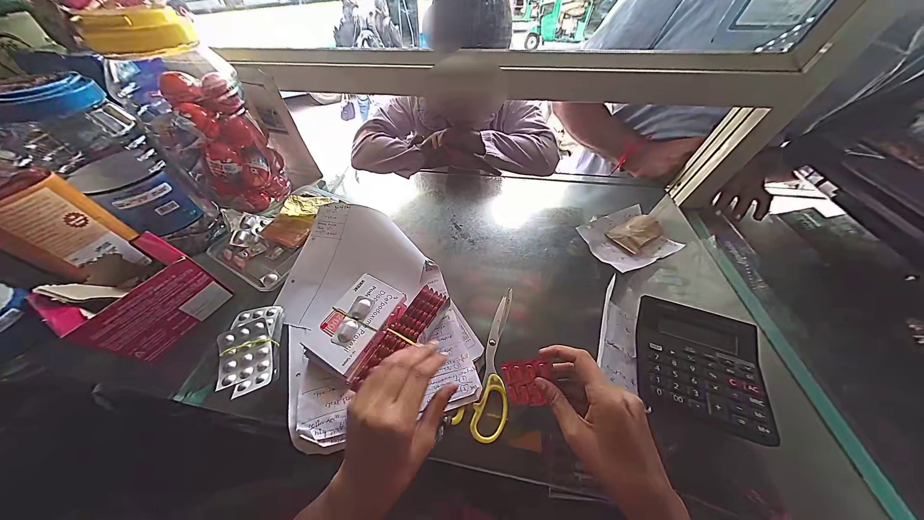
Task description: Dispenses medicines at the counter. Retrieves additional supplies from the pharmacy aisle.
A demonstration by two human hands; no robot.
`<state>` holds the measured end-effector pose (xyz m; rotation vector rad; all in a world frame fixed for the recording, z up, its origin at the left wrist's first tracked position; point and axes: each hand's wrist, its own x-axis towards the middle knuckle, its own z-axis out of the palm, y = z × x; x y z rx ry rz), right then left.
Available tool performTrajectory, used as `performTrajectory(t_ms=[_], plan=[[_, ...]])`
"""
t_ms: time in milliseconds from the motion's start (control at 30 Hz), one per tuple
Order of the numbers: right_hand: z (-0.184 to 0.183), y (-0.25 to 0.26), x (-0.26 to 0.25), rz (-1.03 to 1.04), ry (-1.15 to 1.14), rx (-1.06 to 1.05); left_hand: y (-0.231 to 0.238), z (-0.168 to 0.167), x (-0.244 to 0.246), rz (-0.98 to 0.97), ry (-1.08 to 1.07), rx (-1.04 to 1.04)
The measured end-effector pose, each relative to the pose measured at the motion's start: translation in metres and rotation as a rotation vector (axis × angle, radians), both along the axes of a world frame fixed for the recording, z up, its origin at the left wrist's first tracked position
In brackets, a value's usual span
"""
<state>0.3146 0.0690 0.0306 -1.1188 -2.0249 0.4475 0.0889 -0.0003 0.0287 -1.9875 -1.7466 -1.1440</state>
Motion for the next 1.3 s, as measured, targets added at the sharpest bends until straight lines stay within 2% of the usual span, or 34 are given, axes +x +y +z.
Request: performTrajectory(t_ms=[100, 167, 267, 333, 367, 433, 467, 533, 600, 667, 767, 867, 1033, 1200, 1300], plan=[[0.009, 0.004, 0.004, 0.005, -0.062, 0.076, 0.009, 0.0, 0.024, -0.195, 0.02, -0.058], [0.012, 0.006, 0.007, 0.033, -0.008, 0.098, 0.017, -0.001, 0.036, -0.265, -0.066, -0.103], [0.014, 0.004, 0.007, 0.162, 0.181, 0.06, 0.024, 0.0, 0.043, -0.454, -0.463, -0.197], [0.016, -0.002, 0.004, 0.127, 0.16, 0.102, 0.024, -0.001, 0.043, -0.557, -0.773, -0.182], [0.018, -0.004, 0.002, 0.018, 0.071, 0.201, 0.023, -0.002, 0.042, -0.537, -0.812, -0.126], [0.019, -0.005, -0.001, -0.186, -0.078, 0.368, 0.021, -0.005, 0.037, -0.431, -0.719, 0.057], [0.018, -0.006, -0.001, -0.191, -0.117, 0.392, 0.021, -0.007, 0.033, -0.417, -0.681, 0.135], [0.013, -0.01, -0.005, -0.009, -0.137, 0.343, 0.02, -0.009, 0.024, -0.466, -0.651, 0.22], [-0.001, -0.016, -0.019, 0.206, -0.169, 0.273, 0.02, -0.009, 0.02, -0.533, -0.715, 0.217], [-0.015, -0.02, -0.034, 0.262, -0.264, 0.306, 0.018, -0.004, 0.022, -0.542, -0.918, 0.108], [-0.022, -0.024, -0.042, 0.162, -0.349, 0.372, 0.015, 0.007, 0.018, -0.604, -1.201, -0.216], [-0.018, -0.024, -0.029, 0.082, -0.34, 0.328, 0.018, 0.008, 0.014, -0.689, -1.379, -0.352], [-0.005, -0.027, -0.002, -0.074, -0.389, 0.179, 0.022, 0.006, 0.016, -0.602, -1.475, -0.313], [0.007, -0.031, -0.003, -0.136, -0.532, 0.051, 0.023, 0.015, 0.021, -0.579, -1.589, -0.478], [0.009, -0.029, 0.003, -0.102, -0.382, -0.134, 0.026, 0.014, 0.023, -0.66, -1.619, -0.462]])
